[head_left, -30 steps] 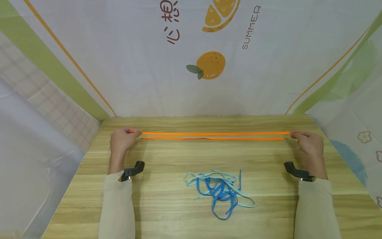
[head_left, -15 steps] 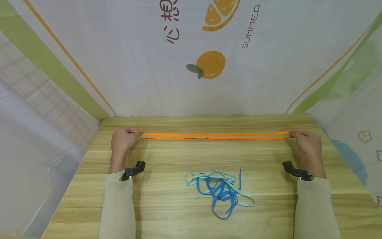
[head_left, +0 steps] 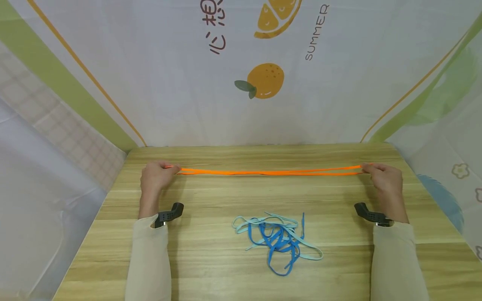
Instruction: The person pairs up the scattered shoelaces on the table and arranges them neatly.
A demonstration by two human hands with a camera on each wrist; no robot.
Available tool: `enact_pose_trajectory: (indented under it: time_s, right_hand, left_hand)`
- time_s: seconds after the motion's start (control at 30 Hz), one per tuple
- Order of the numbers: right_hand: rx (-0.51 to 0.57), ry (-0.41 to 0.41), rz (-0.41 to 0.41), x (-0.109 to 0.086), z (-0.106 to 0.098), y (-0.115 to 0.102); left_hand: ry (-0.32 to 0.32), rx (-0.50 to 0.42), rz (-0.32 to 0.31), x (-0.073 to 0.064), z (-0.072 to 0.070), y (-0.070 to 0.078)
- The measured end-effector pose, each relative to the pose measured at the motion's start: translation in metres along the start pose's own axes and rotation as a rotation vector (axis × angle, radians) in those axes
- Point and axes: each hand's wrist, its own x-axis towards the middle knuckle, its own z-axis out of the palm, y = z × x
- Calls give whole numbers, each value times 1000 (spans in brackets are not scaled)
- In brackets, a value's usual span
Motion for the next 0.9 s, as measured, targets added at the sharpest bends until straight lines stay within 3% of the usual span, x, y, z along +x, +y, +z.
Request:
enact_pose_trajectory:
  time_s: [0.9]
  right_hand:
    - [-54, -17, -9, -1, 6, 4]
  left_hand:
    - [-16, 35, 0, 1, 3, -5]
